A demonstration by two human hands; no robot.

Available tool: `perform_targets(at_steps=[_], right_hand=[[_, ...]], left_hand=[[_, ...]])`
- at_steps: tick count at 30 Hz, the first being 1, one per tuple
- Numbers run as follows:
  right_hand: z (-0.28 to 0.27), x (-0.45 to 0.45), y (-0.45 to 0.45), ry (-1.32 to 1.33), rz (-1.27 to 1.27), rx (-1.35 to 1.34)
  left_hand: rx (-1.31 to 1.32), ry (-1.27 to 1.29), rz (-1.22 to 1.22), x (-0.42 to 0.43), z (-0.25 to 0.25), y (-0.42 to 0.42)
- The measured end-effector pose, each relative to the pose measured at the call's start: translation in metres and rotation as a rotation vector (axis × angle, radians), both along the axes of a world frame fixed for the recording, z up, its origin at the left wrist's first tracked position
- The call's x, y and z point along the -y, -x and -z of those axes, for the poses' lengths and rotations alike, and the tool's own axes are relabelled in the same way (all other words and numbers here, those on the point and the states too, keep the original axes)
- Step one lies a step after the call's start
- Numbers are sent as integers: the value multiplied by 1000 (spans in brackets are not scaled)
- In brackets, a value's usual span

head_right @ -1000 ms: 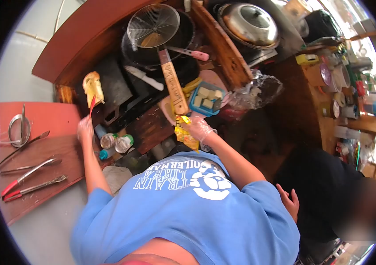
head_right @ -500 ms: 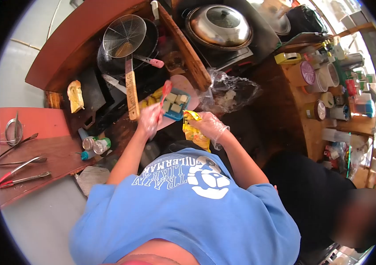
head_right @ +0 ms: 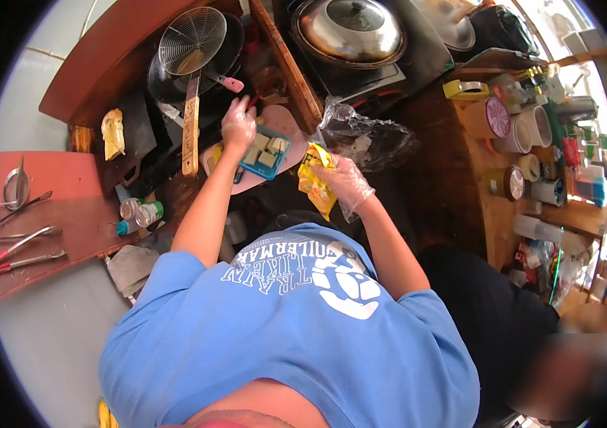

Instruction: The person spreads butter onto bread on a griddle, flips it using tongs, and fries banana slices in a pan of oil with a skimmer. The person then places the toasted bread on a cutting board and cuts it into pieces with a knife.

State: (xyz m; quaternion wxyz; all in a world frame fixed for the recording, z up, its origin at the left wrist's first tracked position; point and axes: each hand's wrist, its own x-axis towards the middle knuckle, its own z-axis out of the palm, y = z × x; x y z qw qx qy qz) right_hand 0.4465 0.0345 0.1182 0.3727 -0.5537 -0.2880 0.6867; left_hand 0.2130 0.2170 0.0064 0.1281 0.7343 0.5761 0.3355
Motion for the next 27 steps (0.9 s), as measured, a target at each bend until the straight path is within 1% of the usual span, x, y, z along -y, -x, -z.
perform_targets(at_steps=[1, 2, 3, 5, 6, 7, 9, 10, 11, 13, 14, 15, 17, 18, 19, 20, 21, 22, 23, 24, 25, 26, 27], right_hand=[[1, -3, 0, -48, 5, -44], [9, -5, 1, -88, -10, -130], [6, -9, 4, -87, -27, -135], [0, -18, 17, -121, -31, -268], [1, -23, 27, -99, -41, -282], [6, -29, 41, -104, -60, -371], [22, -39, 78, -136, -151, -466], [29, -41, 95, -143, -243, -383], [40, -43, 112, -261, -360, -210], [54, -43, 142, -377, -558, -30], [62, -43, 151, -413, -665, 256], [55, -37, 162, -477, -670, 193], [56, -27, 168, -590, -761, 399], [61, -25, 166, -582, -765, 402], [70, -23, 162, -494, -911, 427], [80, -21, 156, -399, -1051, 452], [94, -21, 149, -383, -1042, 459], [112, -23, 141, -298, -1099, 575], [129, -21, 132, -211, -1153, 688], [149, -16, 120, -8, -889, 551], [148, -14, 116, 179, -621, 413], [145, -9, 111, 333, -203, 97], [147, -12, 110, 386, -39, 92]], left_hand=[[-70, -199, 43, 17, -3, 10], [62, -128, 69, 39, -22, 14], [193, -54, 91, 66, -43, 15], [745, 461, 200, 113, -50, 16], [958, 655, 204, 136, -73, 15], [1175, 842, 208, 154, -95, 15], [990, 677, 226, 174, -67, 31], [1131, 793, 177, 181, -73, 41], [1140, 779, 146, 187, -70, 53], [1354, 795, 45, 198, -52, 84], [1429, 734, -12, 206, -37, 98], [1435, 730, -26, 213, -29, 113], [1507, 698, -219, 226, -14, 148], [1522, 679, -298, 227, -4, 165], [1536, 665, -373, 224, 7, 183], [1481, 665, -428, 217, 29, 204], [1460, 681, -436, 205, 49, 224], [1466, 694, -437, 191, 51, 236], [1501, 676, -376, 176, 70, 251], [1438, 663, -437, 160, 67, 253], [1375, 646, -497, 146, 65, 254], [1378, 659, -493, 138, 73, 260], [1243, 710, -506, 130, 74, 269]])
